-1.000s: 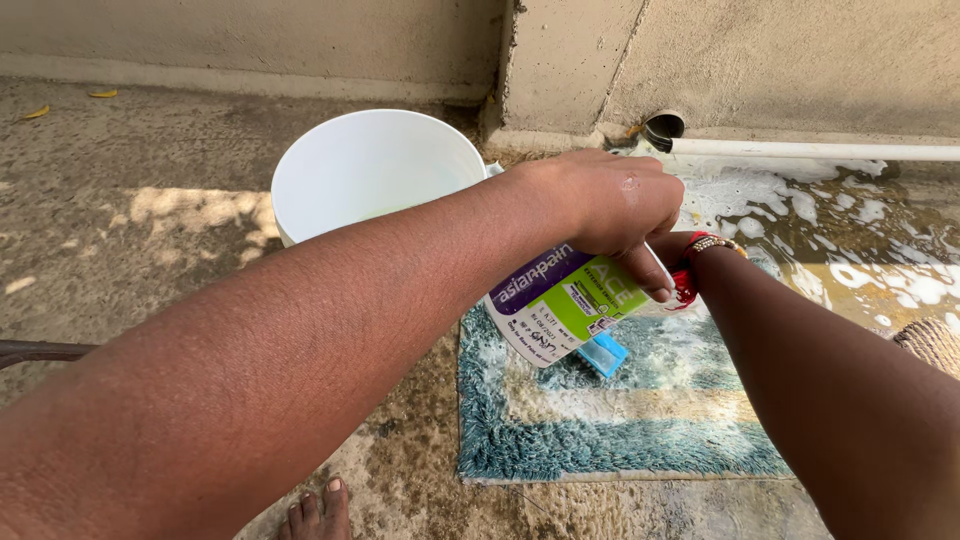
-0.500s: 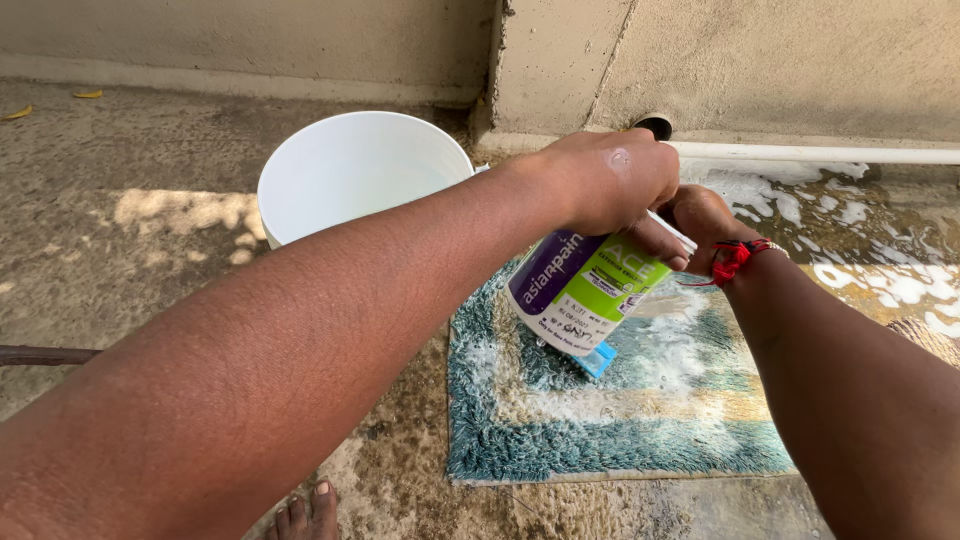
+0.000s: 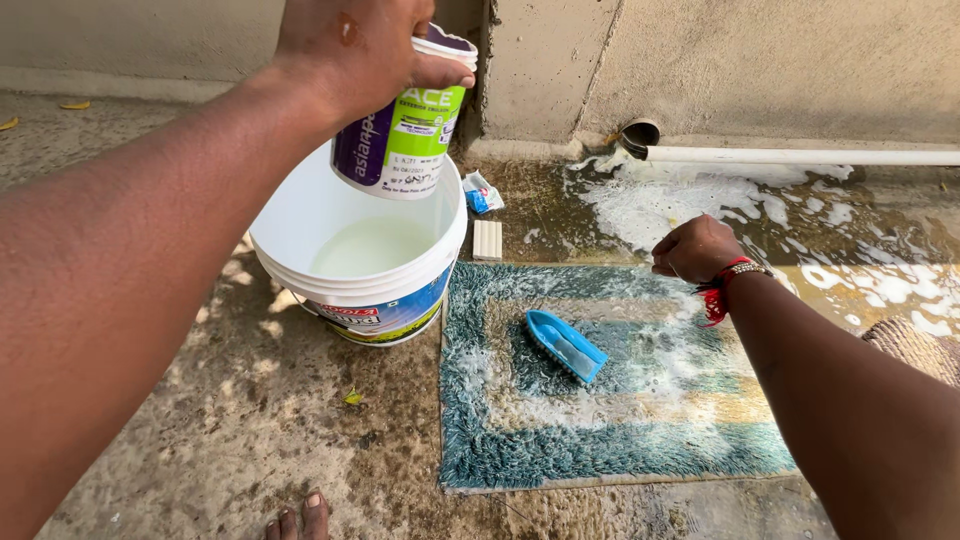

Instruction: The person scrubs a small rug using a brush and a bar of soap, repeatedly dipping the brush into a bucket of water.

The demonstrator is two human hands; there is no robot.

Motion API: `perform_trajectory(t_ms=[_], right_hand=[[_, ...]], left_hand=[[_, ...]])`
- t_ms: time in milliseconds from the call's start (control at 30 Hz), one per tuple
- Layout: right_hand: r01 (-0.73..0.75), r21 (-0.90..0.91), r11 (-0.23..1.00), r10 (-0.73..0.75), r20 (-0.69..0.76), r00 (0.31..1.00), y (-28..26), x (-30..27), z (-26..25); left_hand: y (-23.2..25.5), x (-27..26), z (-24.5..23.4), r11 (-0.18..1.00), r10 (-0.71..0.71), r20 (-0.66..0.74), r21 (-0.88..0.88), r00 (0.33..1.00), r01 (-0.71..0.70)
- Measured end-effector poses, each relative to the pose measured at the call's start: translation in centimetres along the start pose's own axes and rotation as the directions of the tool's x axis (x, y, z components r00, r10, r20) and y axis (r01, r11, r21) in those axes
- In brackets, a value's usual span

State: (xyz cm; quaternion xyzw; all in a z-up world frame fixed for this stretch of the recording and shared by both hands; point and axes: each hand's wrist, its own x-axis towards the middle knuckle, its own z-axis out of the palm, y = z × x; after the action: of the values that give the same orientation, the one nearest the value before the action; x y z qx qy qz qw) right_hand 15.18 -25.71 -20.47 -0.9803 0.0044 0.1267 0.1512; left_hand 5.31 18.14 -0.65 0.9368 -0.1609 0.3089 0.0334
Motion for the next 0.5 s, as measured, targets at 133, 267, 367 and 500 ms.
perform_trajectory(t_ms=[133,267,367,500], right_hand=[[-0.008,0.025,1.000,0.008,-0.011,1.000,-2.9,-1.4,-0.3],[0.097,-0.146,0.985,-0.093,0.031,0.995,-5.2,-1.3,0.4],[0.258,-0.228,0.939,-0.207,0.226,0.952,-6.3,-1.2,1.6],[0.428,-0.439,0.790,-0.258,0.396,0.881,-8.5,-1.8,2.5]], left_hand=[[-2.6,-2.3,-0.5,0.986,-0.154,0.096,0.082,0.983,0.146],[-3.9,-3.9,1.3,0.964,-0.234,0.233,0.181,0.944,0.194],[-3.8,-5.1,2.9,0.921,-0.381,0.396,0.245,0.835,0.304],[-2.5,-7.5,5.6,0.893,-0.445,0.587,0.239,0.676,0.380]])
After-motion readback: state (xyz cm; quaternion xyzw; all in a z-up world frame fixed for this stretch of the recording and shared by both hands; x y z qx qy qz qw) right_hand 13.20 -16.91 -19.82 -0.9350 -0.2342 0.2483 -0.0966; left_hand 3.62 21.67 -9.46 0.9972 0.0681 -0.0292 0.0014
